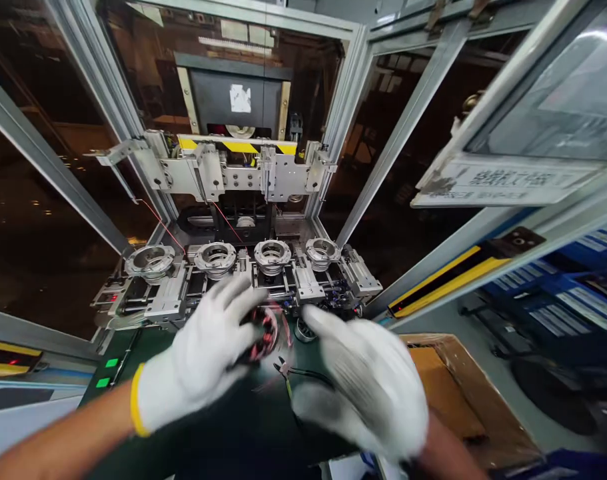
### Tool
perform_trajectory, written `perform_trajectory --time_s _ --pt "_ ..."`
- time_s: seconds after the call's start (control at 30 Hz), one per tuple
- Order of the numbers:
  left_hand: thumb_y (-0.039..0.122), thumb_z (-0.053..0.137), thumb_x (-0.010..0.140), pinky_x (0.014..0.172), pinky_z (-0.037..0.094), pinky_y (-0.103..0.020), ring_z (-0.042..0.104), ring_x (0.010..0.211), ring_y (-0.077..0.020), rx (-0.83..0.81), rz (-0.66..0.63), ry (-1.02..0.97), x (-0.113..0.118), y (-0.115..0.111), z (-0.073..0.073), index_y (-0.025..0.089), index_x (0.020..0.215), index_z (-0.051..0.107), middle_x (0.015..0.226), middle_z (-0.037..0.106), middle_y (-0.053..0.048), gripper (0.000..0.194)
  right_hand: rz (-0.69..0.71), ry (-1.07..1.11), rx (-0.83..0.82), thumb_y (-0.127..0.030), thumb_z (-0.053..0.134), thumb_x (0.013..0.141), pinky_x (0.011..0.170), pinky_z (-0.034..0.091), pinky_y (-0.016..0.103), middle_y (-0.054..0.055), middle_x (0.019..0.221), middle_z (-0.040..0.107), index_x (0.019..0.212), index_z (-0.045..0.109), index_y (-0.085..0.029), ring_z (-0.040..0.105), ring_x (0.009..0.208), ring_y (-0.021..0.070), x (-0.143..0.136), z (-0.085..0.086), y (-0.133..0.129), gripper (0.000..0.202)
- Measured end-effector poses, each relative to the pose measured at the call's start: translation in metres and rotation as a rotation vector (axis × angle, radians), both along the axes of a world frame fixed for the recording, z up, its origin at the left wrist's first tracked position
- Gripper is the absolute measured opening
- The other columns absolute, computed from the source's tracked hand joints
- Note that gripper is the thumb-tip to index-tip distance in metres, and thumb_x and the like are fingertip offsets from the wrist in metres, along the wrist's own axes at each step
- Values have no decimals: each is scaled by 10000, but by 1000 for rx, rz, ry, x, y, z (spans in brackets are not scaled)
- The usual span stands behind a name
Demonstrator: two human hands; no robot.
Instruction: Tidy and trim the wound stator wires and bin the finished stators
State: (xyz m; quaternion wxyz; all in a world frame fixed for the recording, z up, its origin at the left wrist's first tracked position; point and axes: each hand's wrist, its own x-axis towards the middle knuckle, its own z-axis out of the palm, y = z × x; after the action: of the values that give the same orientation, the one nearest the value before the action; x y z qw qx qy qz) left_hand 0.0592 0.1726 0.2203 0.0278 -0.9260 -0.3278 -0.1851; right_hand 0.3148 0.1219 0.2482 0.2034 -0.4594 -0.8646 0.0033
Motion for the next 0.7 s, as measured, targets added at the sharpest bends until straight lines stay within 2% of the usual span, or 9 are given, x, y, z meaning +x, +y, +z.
perform_trajectory --time_s 0.07,0.13,0.2,0.23,0.3,0.4,0.53,0.63,0.7 --pt "366 678 674 1133 219 -573 268 1351 -356 -101 1 2 -13 -30 -53 248 938 649 1436 412 -78 291 -236 63 -59 -555 407 930 847 502 402 73 1255 588 1381 445 -327 632 932 256 10 -39 -23 507" --pt "340 698 670 1121 228 -590 325 1322 -354 -143 87 50 -20 -48 -103 244 897 655 1406 463 -73 250 -479 -6 -178 -425 370 968 882 490 386 90 1196 618 1377 462 -261 629 969 251 17 -79 -19 451" --pt "387 755 622 1095 266 -601 376 1285 -376 -195 156 132 -24 -57 -139 226 815 660 1373 501 -77 268 -568 -205 -350 -334 442 941 827 505 393 104 1184 613 1399 441 -243 636 949 278 22 -114 0 467" --pt "394 775 602 1084 281 -605 392 1272 -386 -213 188 167 -25 -59 -149 220 789 664 1361 513 -79 279 -571 -297 -411 -294 482 916 782 512 389 111 1202 595 1421 413 -258 640 931 288 24 -127 11 510" --pt "379 794 588 1063 312 -603 416 1249 -397 -225 252 197 -28 -62 -156 217 769 673 1341 528 -86 272 -525 -400 -467 -247 513 889 734 508 359 113 1244 552 1455 344 -312 640 908 279 26 -146 29 594" --pt "321 790 608 1045 345 -585 421 1240 -389 -187 334 143 -35 -70 -144 238 887 687 1347 506 -111 310 -471 -425 -478 -221 480 907 754 484 339 112 1233 517 1417 390 -346 619 927 259 22 -158 39 532" --pt "312 762 643 992 408 -575 405 1239 -390 -79 372 31 -52 -88 -124 246 1071 640 1367 448 -137 450 -469 -457 -444 -238 461 929 834 455 396 183 1309 440 1162 615 -201 561 1020 304 11 -163 30 281" --pt "348 708 706 944 452 -574 416 1234 -385 -25 418 -48 -68 -101 -120 251 1091 616 1357 448 -125 407 -399 -387 -413 -306 497 925 883 444 422 184 1474 269 1032 645 -140 530 1076 323 9 -175 18 247" --pt "353 685 729 934 466 -570 435 1225 -374 -16 439 -100 -74 -107 -121 248 1101 597 1361 445 -121 397 -408 -217 -450 -368 517 915 893 450 420 161 1481 277 1020 644 -144 545 1068 310 10 -185 12 278"
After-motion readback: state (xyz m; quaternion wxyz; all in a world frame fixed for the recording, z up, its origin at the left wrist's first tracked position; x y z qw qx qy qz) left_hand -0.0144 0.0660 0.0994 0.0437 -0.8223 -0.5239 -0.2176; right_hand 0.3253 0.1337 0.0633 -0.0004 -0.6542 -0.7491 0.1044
